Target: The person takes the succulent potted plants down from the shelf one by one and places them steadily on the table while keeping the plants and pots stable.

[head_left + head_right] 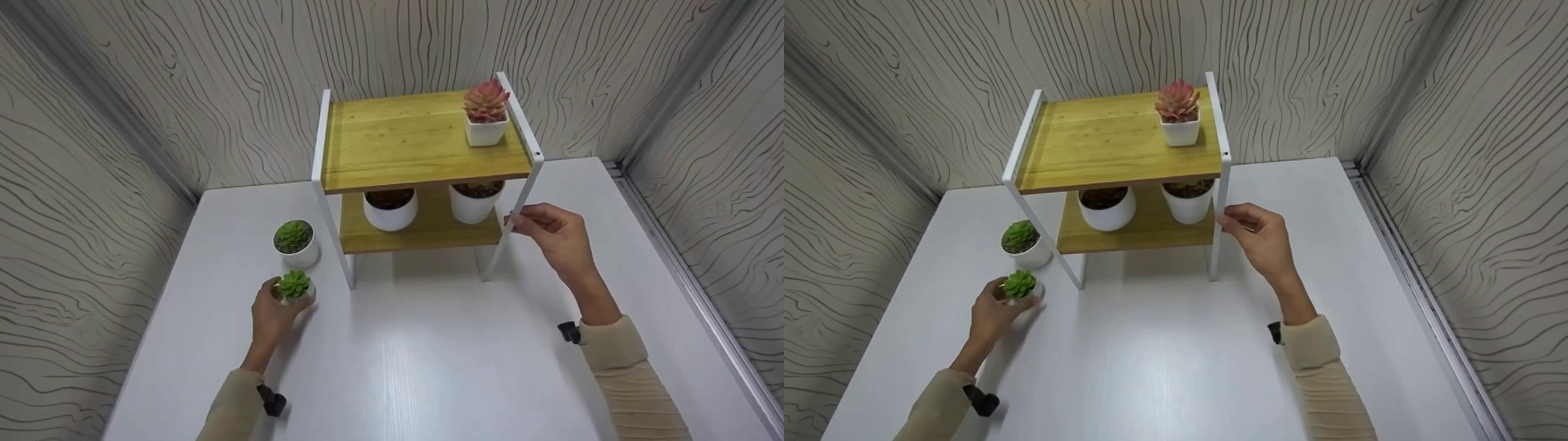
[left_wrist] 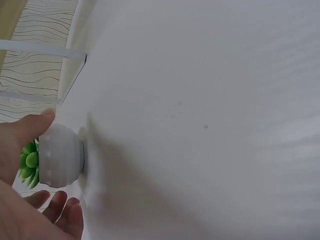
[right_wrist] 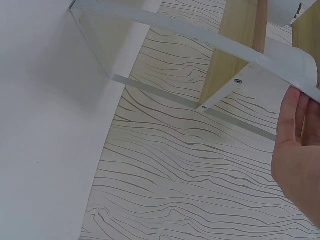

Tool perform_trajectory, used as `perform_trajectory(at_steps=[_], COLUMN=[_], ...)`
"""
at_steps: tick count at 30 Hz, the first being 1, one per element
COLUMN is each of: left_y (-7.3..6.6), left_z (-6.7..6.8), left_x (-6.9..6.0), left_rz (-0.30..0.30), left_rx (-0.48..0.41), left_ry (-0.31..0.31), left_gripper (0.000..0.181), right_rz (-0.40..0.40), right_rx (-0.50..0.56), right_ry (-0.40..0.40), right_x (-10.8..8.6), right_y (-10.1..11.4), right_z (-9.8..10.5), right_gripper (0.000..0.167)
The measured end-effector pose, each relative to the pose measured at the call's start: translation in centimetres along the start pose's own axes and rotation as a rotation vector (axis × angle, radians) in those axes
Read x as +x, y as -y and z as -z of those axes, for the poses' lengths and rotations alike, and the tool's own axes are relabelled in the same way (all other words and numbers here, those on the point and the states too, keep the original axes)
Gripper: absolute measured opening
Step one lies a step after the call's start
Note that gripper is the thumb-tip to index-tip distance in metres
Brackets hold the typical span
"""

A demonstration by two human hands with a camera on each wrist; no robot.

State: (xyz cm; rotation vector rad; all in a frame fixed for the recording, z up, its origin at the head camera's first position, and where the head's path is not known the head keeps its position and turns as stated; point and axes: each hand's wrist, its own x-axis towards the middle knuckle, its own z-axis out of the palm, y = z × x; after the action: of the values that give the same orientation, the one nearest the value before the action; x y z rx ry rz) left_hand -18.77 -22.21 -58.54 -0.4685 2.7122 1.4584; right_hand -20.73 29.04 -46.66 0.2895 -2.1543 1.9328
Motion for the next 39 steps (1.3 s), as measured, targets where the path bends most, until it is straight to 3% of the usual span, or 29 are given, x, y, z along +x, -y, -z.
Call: perform_trajectory(at_steps=[7, 16, 21, 26, 31, 39], left_y=[-0.4, -1.9, -2.8, -3.9, -5.4, -7.1], left_z=[0.5, 1.3, 1.7, 2.0, 2.2, 2.1], left_x=[-0.6, -1.5, -2.0, -2.0, -2.0, -2.4], left_rz=[-0.059, -0.089, -0.156, -0.214, -0.259, -0.317], left_rx=[0.014, 0.095, 0.049, -0.013, -0.03, -0.023], left_ry=[-0.059, -0.122, -0.18, -0.222, -0.227, -0.197], left_gripper=[0.094, 0.104, 0.095, 0.085, 0.082, 0.096], right_rz=[0.013, 0.007, 0.018, 0.012, 0.034, 0.057], right_rx=[0.004, -0.016, -0.083, -0.122, -0.112, -0.06], right_ry=[0.008, -0.007, 0.003, -0.045, -0.055, -0.072], right_x=[0.1, -0.1, -0.2, -0.2, -0.4, -0.6], right_y=[-0.1, 0.2, 0.5, 1.0, 1.3, 1.9], right_z=[0.1, 0.2, 0.4, 0.7, 1.0, 1.3], right_gripper=[0.025, 0.022, 0.023, 0.023, 0.025, 0.023])
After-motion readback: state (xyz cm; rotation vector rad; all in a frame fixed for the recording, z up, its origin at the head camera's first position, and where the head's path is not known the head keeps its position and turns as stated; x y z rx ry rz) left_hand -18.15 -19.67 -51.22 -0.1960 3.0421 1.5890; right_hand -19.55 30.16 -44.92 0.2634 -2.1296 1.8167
